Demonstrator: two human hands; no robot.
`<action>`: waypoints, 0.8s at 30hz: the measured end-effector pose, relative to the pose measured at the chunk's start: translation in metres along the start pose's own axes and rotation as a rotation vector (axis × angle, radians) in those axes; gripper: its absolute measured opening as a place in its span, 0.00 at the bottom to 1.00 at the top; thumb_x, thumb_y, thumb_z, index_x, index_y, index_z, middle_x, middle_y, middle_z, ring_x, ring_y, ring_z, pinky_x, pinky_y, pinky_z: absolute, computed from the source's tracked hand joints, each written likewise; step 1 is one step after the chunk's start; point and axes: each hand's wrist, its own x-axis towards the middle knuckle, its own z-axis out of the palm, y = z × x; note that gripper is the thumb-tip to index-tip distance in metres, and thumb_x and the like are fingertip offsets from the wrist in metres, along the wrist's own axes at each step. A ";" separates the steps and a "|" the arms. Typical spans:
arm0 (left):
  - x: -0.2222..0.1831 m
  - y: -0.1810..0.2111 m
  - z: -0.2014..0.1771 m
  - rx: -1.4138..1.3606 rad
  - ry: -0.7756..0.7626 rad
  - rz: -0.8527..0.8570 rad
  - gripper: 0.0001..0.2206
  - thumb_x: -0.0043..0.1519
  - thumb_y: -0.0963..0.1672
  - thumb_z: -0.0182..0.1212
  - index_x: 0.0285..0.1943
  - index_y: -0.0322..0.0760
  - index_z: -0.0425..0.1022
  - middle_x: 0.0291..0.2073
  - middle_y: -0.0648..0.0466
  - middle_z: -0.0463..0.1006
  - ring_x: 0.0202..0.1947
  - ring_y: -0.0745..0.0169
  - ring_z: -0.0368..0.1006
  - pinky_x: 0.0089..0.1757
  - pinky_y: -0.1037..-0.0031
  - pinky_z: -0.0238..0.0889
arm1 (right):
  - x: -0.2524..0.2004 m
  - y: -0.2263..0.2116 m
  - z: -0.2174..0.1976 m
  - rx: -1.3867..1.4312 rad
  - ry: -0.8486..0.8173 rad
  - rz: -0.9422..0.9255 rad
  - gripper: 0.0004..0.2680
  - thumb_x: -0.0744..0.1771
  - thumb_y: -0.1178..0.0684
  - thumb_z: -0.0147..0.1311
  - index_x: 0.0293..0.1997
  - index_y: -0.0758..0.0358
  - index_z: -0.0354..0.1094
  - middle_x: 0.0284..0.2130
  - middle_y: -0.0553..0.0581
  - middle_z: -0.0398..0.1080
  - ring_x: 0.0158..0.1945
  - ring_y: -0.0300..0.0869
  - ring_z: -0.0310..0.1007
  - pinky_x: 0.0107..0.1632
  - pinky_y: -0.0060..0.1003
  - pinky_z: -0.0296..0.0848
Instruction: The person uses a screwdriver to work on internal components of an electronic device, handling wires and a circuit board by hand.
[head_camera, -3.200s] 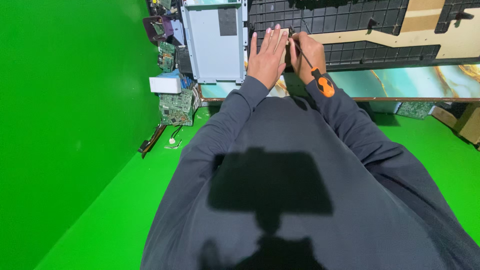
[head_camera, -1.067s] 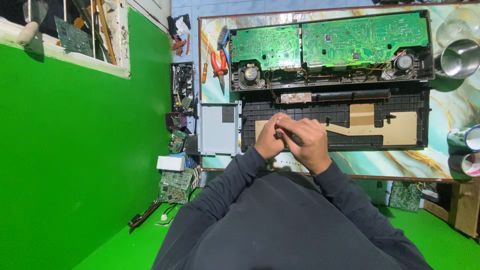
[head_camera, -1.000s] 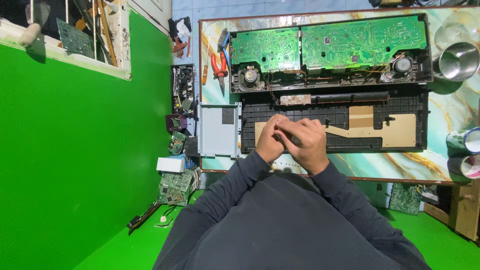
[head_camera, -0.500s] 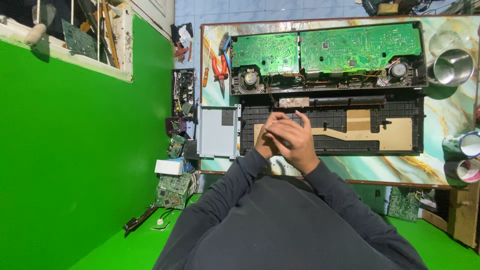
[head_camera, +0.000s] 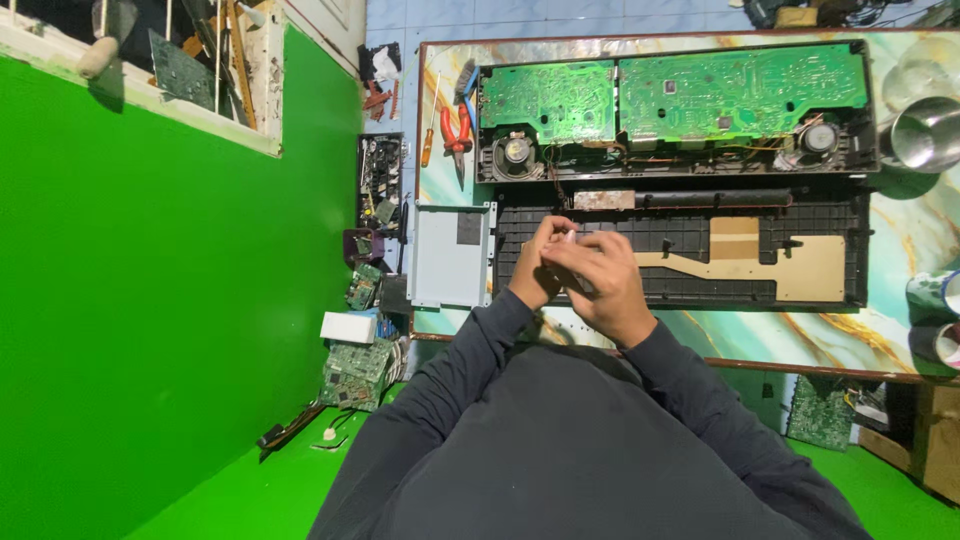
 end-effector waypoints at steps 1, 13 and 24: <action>-0.004 -0.002 0.003 0.031 0.051 0.017 0.10 0.68 0.41 0.58 0.55 0.34 0.65 0.33 0.54 0.79 0.35 0.67 0.76 0.38 0.75 0.70 | 0.000 -0.002 0.000 -0.028 0.020 0.008 0.15 0.61 0.58 0.66 0.53 0.53 0.75 0.46 0.49 0.78 0.52 0.48 0.73 0.60 0.48 0.66; 0.009 -0.004 -0.018 0.101 -0.257 0.004 0.16 0.63 0.41 0.58 0.58 0.35 0.62 0.45 0.52 0.79 0.47 0.61 0.78 0.46 0.70 0.71 | -0.001 0.001 0.000 0.115 -0.098 -0.054 0.16 0.64 0.62 0.59 0.57 0.59 0.75 0.54 0.54 0.76 0.61 0.48 0.74 0.72 0.52 0.65; 0.002 -0.059 0.002 0.164 -0.180 0.048 0.12 0.47 0.42 0.72 0.34 0.30 0.74 0.24 0.45 0.79 0.25 0.55 0.77 0.31 0.70 0.68 | 0.000 -0.001 0.006 0.068 0.061 0.000 0.12 0.64 0.53 0.66 0.49 0.63 0.72 0.48 0.57 0.72 0.56 0.54 0.67 0.61 0.47 0.62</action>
